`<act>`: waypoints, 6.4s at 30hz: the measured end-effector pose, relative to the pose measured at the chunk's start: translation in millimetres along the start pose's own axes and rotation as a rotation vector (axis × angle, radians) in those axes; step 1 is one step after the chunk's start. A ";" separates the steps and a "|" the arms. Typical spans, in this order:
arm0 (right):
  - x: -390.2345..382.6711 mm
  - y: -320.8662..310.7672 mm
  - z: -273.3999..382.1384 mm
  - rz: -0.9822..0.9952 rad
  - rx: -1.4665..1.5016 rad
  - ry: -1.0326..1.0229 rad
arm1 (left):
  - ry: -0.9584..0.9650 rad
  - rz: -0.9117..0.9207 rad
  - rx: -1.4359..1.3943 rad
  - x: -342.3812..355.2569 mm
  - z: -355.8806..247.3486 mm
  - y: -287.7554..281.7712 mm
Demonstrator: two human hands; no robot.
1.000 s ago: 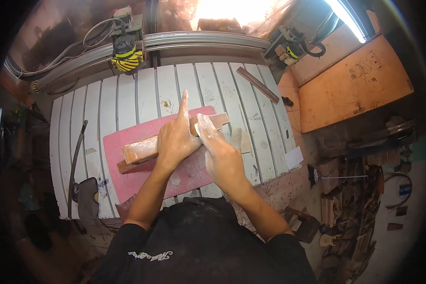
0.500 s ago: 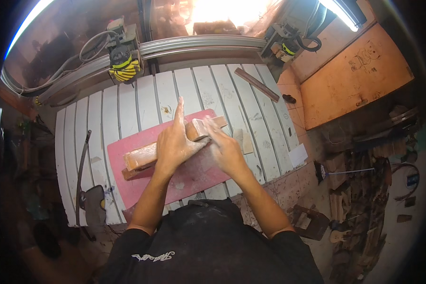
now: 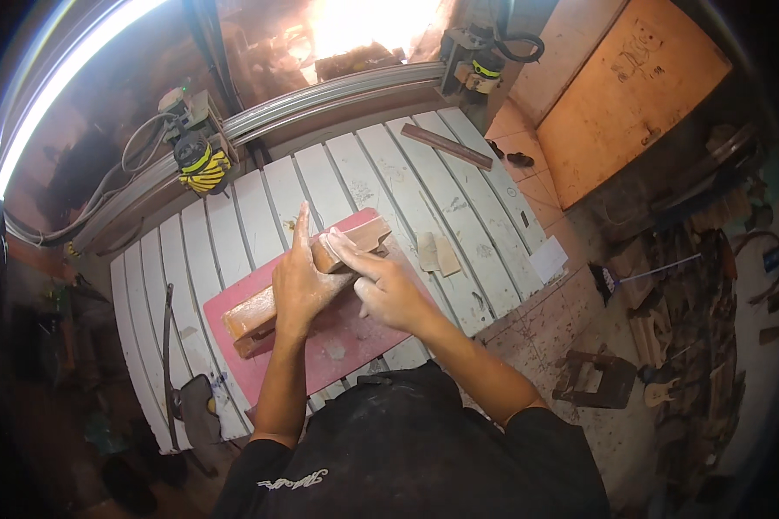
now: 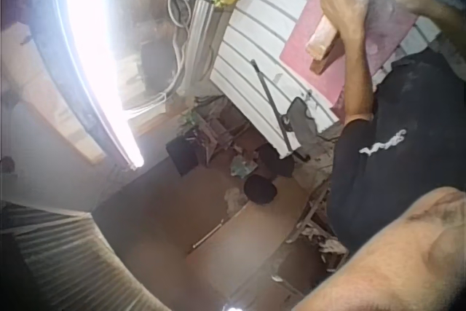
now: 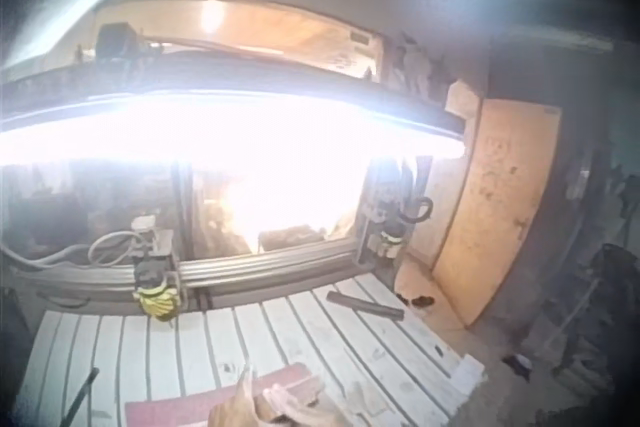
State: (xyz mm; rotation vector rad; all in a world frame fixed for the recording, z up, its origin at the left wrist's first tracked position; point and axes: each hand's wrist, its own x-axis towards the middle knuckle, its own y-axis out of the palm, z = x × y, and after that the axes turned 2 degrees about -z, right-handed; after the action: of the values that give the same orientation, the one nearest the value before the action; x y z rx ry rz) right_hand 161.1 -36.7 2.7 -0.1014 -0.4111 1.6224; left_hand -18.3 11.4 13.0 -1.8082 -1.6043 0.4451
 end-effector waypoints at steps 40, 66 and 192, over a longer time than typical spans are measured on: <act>21.9 -4.2 -122.0 0.286 0.419 0.548 | 0.002 -0.340 0.180 -46.9 -52.7 -72.6; -2.1 16.8 -123.1 -0.058 -0.045 0.297 | 0.192 0.002 0.880 37.1 -34.1 60.0; -36.4 -48.4 -40.2 0.318 0.724 0.157 | -0.052 -0.036 -0.578 -25.8 47.0 -63.6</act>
State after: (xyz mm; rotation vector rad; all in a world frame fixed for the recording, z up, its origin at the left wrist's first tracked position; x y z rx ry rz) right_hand 223.1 -62.3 -25.6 0.2645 0.3428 1.9694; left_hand -100.6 -0.4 17.7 -2.1860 -1.9345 0.0005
